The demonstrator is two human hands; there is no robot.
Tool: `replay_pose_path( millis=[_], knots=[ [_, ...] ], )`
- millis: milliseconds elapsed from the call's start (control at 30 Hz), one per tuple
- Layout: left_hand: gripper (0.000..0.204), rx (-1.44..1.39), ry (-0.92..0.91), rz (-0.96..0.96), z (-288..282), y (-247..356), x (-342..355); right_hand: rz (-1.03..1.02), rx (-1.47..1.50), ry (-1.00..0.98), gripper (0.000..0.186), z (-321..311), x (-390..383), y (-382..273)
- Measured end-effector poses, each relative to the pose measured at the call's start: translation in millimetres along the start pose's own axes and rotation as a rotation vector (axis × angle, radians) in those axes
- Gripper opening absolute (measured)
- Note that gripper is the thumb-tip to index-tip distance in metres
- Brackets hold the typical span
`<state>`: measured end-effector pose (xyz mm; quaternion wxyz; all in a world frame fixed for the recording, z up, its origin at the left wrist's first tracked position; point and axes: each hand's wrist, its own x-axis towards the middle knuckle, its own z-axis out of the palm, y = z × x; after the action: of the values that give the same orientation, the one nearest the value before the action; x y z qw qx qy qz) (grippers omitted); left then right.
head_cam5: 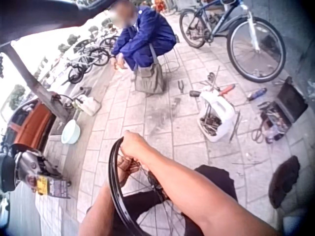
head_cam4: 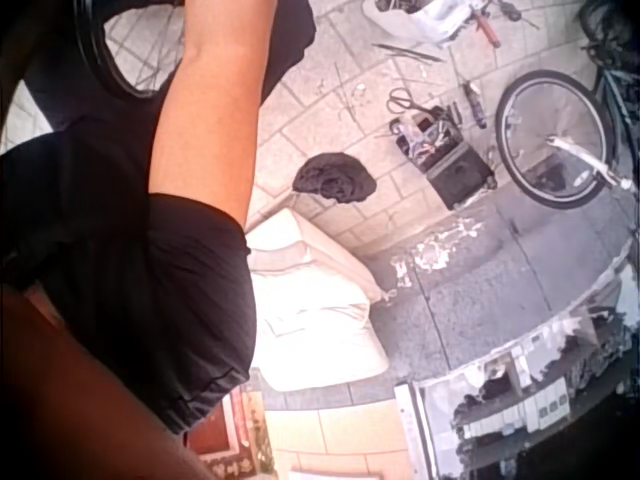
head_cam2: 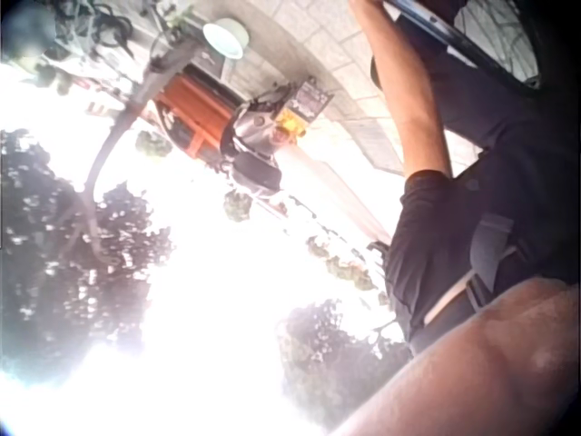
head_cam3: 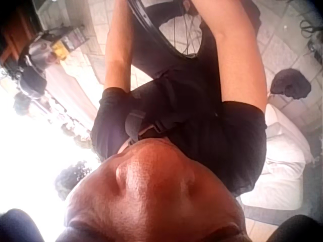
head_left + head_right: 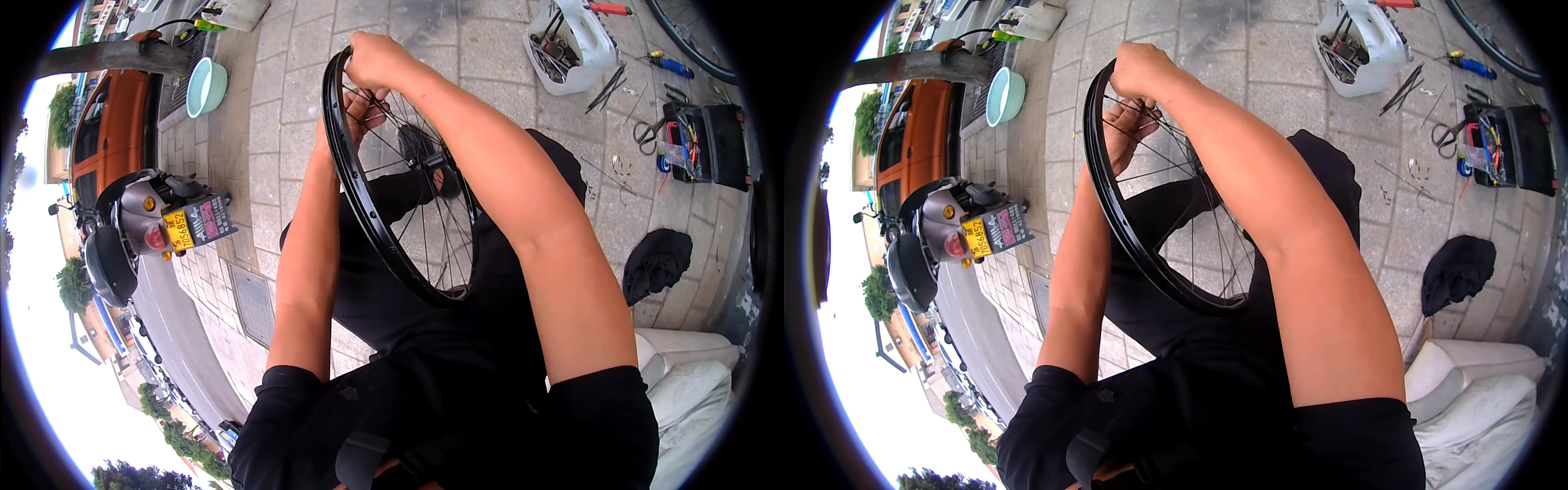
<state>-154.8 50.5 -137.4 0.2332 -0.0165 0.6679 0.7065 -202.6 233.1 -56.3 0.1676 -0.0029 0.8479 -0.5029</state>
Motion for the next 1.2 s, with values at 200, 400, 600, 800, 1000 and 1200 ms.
replay_pose_path(
  millis=[200,400,600,800,1000,1200],
  knots=[
    [0.019,-0.024,0.022,0.016,8,-1,-7,0.025,0.017,-0.026,0.022,1,4,5],
    [0.020,0.020,0.034,0.138,13,-7,-14,-0.012,0.003,-0.037,0.024,0,4,3],
    [0.026,0.321,0.176,0.123,28,-3,-9,-0.020,-0.003,0.012,0.032,-4,8,10],
    [0.018,0.384,0.207,0.141,28,-10,-13,-0.096,-0.192,-0.024,0.036,-21,-7,-3],
    [0.017,0.335,0.160,0.198,24,-11,-14,-0.152,-0.131,-0.039,0.039,-18,-9,1],
    [0.019,0.294,0.161,0.185,23,-10,-15,-0.112,-0.090,-0.057,0.025,-19,-10,-1]
  ],
)
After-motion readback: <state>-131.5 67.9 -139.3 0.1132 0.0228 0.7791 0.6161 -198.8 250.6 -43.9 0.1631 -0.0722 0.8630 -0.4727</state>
